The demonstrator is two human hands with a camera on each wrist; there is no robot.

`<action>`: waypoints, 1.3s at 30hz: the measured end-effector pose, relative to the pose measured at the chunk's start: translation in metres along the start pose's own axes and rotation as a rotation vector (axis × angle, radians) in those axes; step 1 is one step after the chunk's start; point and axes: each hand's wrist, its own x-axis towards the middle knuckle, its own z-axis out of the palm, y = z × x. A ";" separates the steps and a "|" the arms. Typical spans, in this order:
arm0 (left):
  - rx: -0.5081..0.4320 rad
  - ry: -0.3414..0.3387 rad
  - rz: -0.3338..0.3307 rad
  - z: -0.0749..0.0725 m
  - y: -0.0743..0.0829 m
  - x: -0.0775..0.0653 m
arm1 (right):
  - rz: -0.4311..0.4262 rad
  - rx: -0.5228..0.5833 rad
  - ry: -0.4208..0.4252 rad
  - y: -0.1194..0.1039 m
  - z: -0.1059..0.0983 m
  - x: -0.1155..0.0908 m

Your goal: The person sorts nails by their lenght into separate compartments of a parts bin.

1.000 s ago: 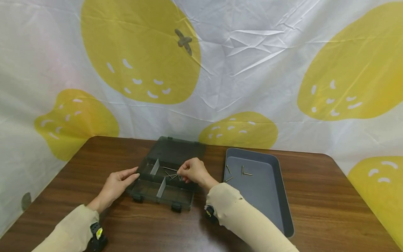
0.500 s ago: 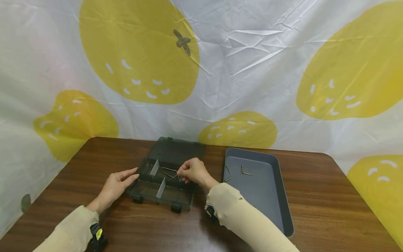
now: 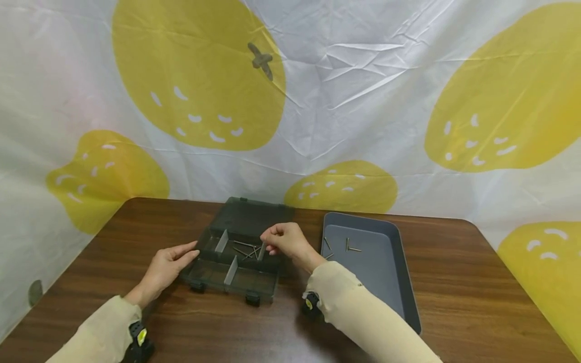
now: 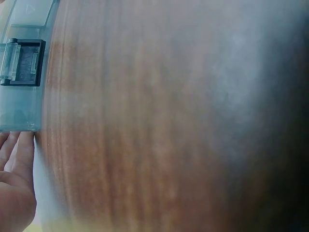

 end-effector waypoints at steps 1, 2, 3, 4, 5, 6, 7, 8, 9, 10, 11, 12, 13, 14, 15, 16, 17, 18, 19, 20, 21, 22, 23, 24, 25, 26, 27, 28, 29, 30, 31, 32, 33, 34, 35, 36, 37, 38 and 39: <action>-0.001 -0.001 0.000 0.000 0.000 0.000 | 0.002 0.004 0.006 -0.001 -0.003 -0.001; 0.000 -0.001 0.001 0.000 0.000 0.000 | -0.002 0.003 0.012 -0.002 -0.005 -0.002; 0.002 -0.001 0.000 0.000 0.000 0.000 | -0.004 0.005 0.019 -0.003 -0.009 -0.004; 0.004 -0.001 0.000 0.000 0.000 0.000 | -0.007 0.000 0.027 -0.004 -0.013 -0.005; 0.007 -0.001 0.002 0.000 0.000 0.000 | -0.004 0.003 0.037 -0.004 -0.017 -0.007; 0.007 0.000 0.005 0.000 0.001 0.000 | -0.004 0.009 0.048 -0.004 -0.022 -0.008; 0.009 0.002 0.008 0.000 0.001 0.000 | -0.003 0.014 0.060 -0.005 -0.027 -0.009; 0.009 0.005 0.011 0.001 0.001 0.000 | -0.004 0.020 0.071 -0.005 -0.032 -0.010; 0.009 0.006 0.016 0.001 0.001 0.000 | 0.002 0.037 0.086 -0.005 -0.038 -0.011; 0.009 0.007 0.021 0.001 0.001 0.000 | 0.008 0.042 0.099 -0.005 -0.044 -0.012; 0.008 0.009 0.025 0.002 0.001 0.001 | 0.013 0.054 0.111 -0.004 -0.050 -0.014; 0.008 0.009 0.026 0.002 0.000 0.001 | 0.016 0.055 0.119 -0.004 -0.057 -0.015; 0.008 0.008 0.027 0.002 0.000 0.001 | 0.023 0.058 0.127 -0.003 -0.063 -0.017; 0.006 0.007 0.027 0.002 0.000 0.001 | 0.028 0.060 0.133 -0.002 -0.069 -0.019; 0.007 0.006 0.027 0.002 0.000 0.002 | 0.035 0.057 0.135 0.000 -0.076 -0.021; 0.006 0.004 0.026 0.002 0.000 0.002 | 0.041 0.047 0.134 0.001 -0.082 -0.023; 0.006 0.002 0.026 0.002 0.000 0.002 | 0.045 0.044 0.136 0.003 -0.088 -0.026; 0.005 0.001 0.027 0.002 0.000 0.001 | 0.051 0.030 0.135 0.005 -0.093 -0.029; 0.003 -0.001 0.028 0.001 0.000 0.001 | 0.059 0.018 0.133 0.007 -0.098 -0.032; 0.002 -0.003 0.030 0.001 0.000 0.001 | 0.066 0.000 0.125 0.010 -0.102 -0.035; 0.000 -0.005 0.031 0.001 0.000 0.001 | 0.077 -0.015 0.118 0.012 -0.106 -0.038; -0.001 -0.007 0.031 0.000 0.000 0.001 | 0.088 -0.025 0.111 0.015 -0.110 -0.040; 0.001 -0.009 0.031 0.000 0.001 0.001 | 0.100 -0.035 0.102 0.017 -0.113 -0.043; 0.001 -0.010 0.026 0.000 0.000 0.000 | 0.114 -0.050 0.086 0.020 -0.115 -0.045; 0.002 -0.011 0.023 0.000 0.000 0.000 | 0.127 -0.062 0.067 0.023 -0.118 -0.046; 0.004 -0.011 0.017 0.000 0.000 0.000 | 0.138 -0.076 0.046 0.025 -0.120 -0.047; 0.005 -0.013 0.013 0.000 -0.001 0.000 | 0.153 -0.087 0.026 0.028 -0.122 -0.047; 0.006 -0.011 0.011 0.000 -0.001 0.000 | 0.168 -0.099 0.007 0.030 -0.123 -0.048; 0.005 -0.010 0.009 0.000 -0.001 0.000 | 0.181 -0.115 -0.016 0.032 -0.124 -0.048; 0.002 -0.007 0.008 0.001 -0.002 0.001 | 0.191 -0.130 -0.040 0.034 -0.126 -0.049; 0.001 -0.005 0.010 0.001 -0.002 0.001 | 0.198 -0.144 -0.063 0.036 -0.126 -0.049; 0.001 -0.005 0.010 0.001 -0.003 0.001 | 0.211 -0.153 -0.079 0.038 -0.127 -0.049; -0.001 -0.003 0.013 0.001 -0.003 0.001 | 0.220 -0.159 -0.095 0.039 -0.127 -0.050; -0.002 -0.001 0.013 0.001 -0.003 0.002 | 0.228 -0.164 -0.106 0.041 -0.128 -0.050; -0.001 -0.001 0.013 0.001 -0.002 0.002 | 0.231 -0.171 -0.119 0.043 -0.128 -0.050; -0.002 -0.001 0.013 0.001 -0.002 0.002 | 0.232 -0.176 -0.128 0.044 -0.128 -0.051; 0.000 -0.002 0.013 0.001 -0.002 0.002 | 0.233 -0.182 -0.134 0.045 -0.128 -0.051; -0.001 -0.002 0.013 0.001 -0.002 0.002 | 0.233 -0.184 -0.136 0.046 -0.128 -0.051; 0.000 -0.002 0.014 0.001 -0.002 0.002 | 0.224 -0.192 -0.140 0.046 -0.127 -0.051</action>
